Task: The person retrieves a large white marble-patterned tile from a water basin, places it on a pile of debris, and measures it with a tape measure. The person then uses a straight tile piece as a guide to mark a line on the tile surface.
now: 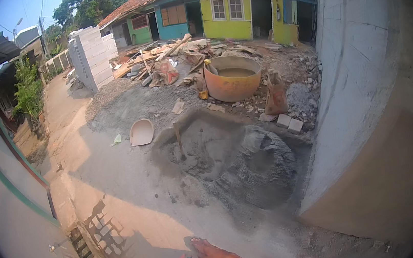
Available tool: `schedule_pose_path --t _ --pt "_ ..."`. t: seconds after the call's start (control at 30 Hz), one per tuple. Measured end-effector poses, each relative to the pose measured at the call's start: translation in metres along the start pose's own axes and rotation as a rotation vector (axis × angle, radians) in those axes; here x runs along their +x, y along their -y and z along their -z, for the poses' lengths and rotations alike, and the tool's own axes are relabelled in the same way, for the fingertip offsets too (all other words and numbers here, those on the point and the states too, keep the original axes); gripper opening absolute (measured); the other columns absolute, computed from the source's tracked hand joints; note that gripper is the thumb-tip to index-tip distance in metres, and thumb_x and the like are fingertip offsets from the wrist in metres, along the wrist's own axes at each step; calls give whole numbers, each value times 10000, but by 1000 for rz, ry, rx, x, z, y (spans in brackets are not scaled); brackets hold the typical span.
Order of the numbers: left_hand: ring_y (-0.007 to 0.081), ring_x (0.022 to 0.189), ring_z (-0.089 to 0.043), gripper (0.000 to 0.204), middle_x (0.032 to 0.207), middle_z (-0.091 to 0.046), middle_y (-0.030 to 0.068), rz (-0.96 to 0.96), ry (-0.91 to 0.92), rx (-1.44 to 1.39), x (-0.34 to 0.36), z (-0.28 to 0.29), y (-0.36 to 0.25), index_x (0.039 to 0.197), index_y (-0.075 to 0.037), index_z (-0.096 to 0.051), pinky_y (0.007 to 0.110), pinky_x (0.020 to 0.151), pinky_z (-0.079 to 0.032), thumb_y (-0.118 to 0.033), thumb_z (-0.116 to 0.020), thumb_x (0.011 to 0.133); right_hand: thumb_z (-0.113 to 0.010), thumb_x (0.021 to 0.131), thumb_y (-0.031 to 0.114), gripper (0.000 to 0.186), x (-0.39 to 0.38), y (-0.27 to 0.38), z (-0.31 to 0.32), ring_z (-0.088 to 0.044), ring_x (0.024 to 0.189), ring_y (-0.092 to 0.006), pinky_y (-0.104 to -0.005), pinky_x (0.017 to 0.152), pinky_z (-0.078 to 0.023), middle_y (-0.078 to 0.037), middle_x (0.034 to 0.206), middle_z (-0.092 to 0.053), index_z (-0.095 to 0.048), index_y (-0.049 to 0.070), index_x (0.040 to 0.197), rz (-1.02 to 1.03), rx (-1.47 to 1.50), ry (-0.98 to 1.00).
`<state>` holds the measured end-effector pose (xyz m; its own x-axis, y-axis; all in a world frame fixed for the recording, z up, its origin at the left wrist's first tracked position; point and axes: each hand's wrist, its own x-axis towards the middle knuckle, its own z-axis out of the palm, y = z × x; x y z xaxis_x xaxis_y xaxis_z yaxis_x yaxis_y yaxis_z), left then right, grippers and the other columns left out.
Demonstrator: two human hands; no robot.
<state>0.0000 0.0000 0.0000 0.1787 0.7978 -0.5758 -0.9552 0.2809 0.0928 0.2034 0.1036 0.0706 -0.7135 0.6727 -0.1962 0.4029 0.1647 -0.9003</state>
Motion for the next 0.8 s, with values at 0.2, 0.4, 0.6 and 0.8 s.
schedule_pose_path --t 0.2,0.4,0.6,0.8 --pt "244 844 -614 369 919 -664 90 1 219 -28 138 67 -224 1052 -127 -640 501 743 -496 -463 -551 928 -570 918 177 597 222 -31 75 -548 1228 -417 -485 1004 -449 -267 1260 -596 -369 33 1462 -221 1 -71" --pt "224 551 -381 530 615 -381 5 -160 -657 213 132 140 -360 683 -232 -405 496 523 -373 -694 -268 902 -474 780 -88 676 424 -15 168 -691 1001 -314 -420 854 -535 -238 1138 -634 -348 5 1437 -62 -35 -66" --pt "223 587 -440 469 658 -453 21 -153 -974 281 210 90 -495 763 -196 -483 479 536 -405 -612 -331 916 -475 825 -41 537 574 -62 222 -712 881 -269 -404 757 -559 -223 1072 -690 -499 -17 1362 -233 303 -210" --pt "223 622 -498 415 702 -526 37 -99 -916 374 358 -9 -662 842 -160 -561 463 549 -436 -529 -395 930 -768 713 236 284 559 -278 137 -730 725 -303 -408 677 -595 -184 809 -733 -701 -37 754 -1143 -273 -586"
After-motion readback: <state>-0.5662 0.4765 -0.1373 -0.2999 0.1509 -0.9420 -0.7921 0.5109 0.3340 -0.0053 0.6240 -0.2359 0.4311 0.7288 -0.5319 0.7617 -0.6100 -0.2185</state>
